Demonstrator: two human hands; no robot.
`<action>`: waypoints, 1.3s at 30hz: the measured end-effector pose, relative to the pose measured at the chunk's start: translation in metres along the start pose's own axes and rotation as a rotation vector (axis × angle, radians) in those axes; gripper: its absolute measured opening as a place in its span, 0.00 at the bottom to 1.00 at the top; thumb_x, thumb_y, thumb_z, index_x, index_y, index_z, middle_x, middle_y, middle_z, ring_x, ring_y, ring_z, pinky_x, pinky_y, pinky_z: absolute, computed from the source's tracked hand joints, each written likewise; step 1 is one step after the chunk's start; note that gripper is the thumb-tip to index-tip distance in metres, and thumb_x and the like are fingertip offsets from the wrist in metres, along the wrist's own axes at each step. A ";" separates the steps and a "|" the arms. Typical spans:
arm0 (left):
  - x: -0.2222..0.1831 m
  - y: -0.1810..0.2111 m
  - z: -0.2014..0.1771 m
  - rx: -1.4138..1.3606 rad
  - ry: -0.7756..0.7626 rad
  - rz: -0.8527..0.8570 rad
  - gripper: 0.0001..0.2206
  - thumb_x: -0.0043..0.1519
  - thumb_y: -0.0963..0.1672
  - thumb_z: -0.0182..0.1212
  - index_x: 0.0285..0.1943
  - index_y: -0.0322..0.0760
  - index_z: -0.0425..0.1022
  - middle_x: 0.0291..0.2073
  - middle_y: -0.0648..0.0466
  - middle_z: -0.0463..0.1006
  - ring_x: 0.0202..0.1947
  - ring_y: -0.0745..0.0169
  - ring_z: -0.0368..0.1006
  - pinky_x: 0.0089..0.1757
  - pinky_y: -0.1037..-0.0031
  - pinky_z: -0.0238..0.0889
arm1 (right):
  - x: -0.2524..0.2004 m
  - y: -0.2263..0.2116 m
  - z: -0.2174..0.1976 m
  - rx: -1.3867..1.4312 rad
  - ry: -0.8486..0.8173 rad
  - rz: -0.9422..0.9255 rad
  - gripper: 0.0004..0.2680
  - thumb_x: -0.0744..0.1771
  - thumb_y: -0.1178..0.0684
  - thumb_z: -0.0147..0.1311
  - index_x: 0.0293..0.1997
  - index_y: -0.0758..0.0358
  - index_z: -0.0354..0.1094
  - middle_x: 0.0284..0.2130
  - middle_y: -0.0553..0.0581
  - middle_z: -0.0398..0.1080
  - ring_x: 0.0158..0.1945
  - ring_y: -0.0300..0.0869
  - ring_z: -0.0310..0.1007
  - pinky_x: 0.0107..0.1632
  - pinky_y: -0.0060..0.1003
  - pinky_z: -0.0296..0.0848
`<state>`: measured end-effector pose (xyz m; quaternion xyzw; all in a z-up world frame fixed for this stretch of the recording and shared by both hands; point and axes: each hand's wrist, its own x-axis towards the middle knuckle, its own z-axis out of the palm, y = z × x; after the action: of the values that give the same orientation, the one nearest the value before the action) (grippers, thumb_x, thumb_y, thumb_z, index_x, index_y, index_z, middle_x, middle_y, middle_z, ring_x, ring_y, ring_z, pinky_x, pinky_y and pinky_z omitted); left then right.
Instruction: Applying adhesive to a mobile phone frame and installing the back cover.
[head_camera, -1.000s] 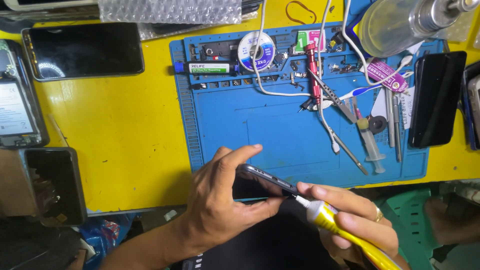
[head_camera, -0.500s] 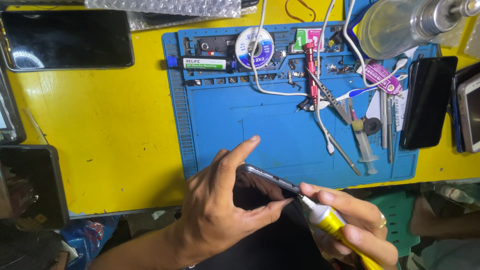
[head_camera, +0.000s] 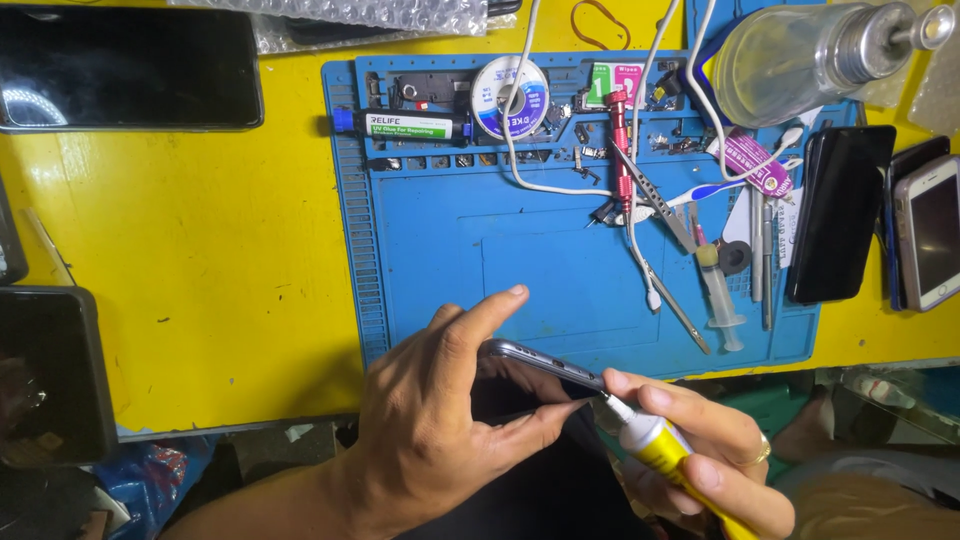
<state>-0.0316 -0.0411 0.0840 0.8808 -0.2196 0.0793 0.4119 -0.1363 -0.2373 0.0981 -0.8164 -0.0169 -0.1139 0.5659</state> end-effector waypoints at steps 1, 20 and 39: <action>0.000 0.000 0.000 0.006 0.002 0.018 0.31 0.60 0.54 0.76 0.59 0.27 0.70 0.46 0.52 0.81 0.36 0.59 0.80 0.40 0.68 0.75 | -0.002 -0.001 -0.003 0.012 -0.024 0.026 0.19 0.68 0.69 0.46 0.64 0.54 0.56 0.61 0.70 0.65 0.65 0.62 0.81 0.58 0.30 0.88; -0.002 0.003 -0.006 0.054 0.016 0.070 0.22 0.67 0.53 0.63 0.57 0.29 0.73 0.38 0.52 0.78 0.31 0.57 0.73 0.34 0.66 0.68 | 0.012 -0.007 -0.046 0.702 -0.095 0.845 0.19 0.66 0.57 0.49 0.65 0.74 0.67 0.69 0.73 0.66 0.23 0.36 0.64 0.27 0.25 0.63; -0.002 0.007 -0.005 0.104 0.000 0.095 0.21 0.70 0.53 0.57 0.57 0.31 0.73 0.31 0.55 0.73 0.27 0.58 0.69 0.32 0.67 0.64 | 0.016 -0.008 -0.047 0.541 -0.195 0.697 0.18 0.67 0.58 0.46 0.64 0.75 0.65 0.69 0.75 0.64 0.37 0.34 0.72 0.26 0.18 0.62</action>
<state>-0.0361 -0.0407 0.0914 0.8896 -0.2565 0.1101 0.3615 -0.1298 -0.2795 0.1246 -0.6031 0.1766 0.1692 0.7592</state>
